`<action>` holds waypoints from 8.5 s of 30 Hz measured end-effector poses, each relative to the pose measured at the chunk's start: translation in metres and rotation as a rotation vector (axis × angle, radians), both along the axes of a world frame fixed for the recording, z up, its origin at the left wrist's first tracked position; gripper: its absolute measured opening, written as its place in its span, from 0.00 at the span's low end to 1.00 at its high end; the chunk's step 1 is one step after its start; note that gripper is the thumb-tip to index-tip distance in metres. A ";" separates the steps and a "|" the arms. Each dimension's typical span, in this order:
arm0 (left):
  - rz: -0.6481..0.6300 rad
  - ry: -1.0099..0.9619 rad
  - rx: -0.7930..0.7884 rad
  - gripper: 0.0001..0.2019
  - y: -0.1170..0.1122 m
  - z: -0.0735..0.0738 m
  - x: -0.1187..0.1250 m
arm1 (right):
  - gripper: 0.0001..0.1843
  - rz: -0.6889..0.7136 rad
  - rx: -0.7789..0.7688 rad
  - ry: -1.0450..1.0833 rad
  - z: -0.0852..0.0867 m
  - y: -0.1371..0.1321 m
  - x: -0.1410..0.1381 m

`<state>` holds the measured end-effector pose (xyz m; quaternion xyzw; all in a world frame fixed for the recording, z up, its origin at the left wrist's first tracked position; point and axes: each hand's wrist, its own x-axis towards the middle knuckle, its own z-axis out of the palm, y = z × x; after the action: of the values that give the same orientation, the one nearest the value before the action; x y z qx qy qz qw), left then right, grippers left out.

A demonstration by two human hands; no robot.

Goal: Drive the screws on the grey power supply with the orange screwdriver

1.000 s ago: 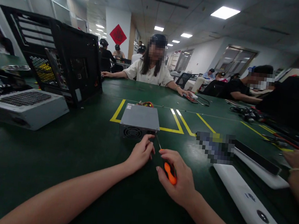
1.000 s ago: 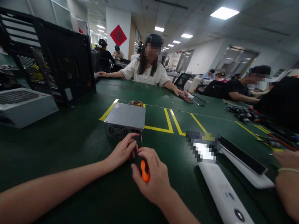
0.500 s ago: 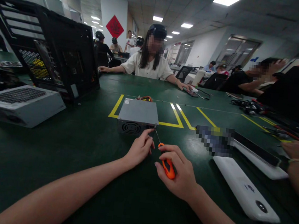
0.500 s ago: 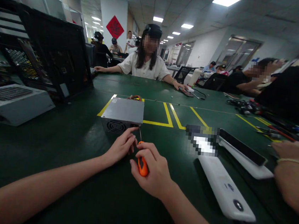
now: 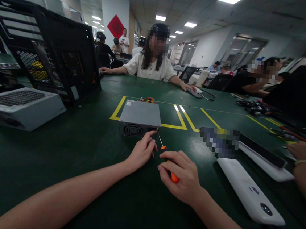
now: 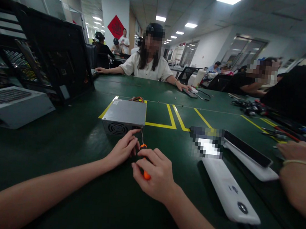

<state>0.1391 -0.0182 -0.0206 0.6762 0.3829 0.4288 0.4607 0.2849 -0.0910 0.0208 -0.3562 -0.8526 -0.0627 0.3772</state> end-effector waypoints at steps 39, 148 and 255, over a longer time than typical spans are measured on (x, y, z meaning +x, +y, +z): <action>0.527 0.190 0.395 0.09 0.002 0.011 -0.046 | 0.15 -0.200 -0.137 0.439 -0.010 0.011 0.004; -0.098 0.005 0.034 0.21 0.008 -0.005 -0.015 | 0.04 0.042 0.089 0.105 0.001 -0.005 0.001; 0.066 -0.376 -0.243 0.11 0.015 -0.001 -0.019 | 0.10 0.011 -0.130 0.036 -0.007 -0.002 -0.018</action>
<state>0.1196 -0.0036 -0.0212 0.5111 0.3611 0.5126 0.5879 0.2668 -0.0925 0.0138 -0.3764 -0.8500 0.0012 0.3686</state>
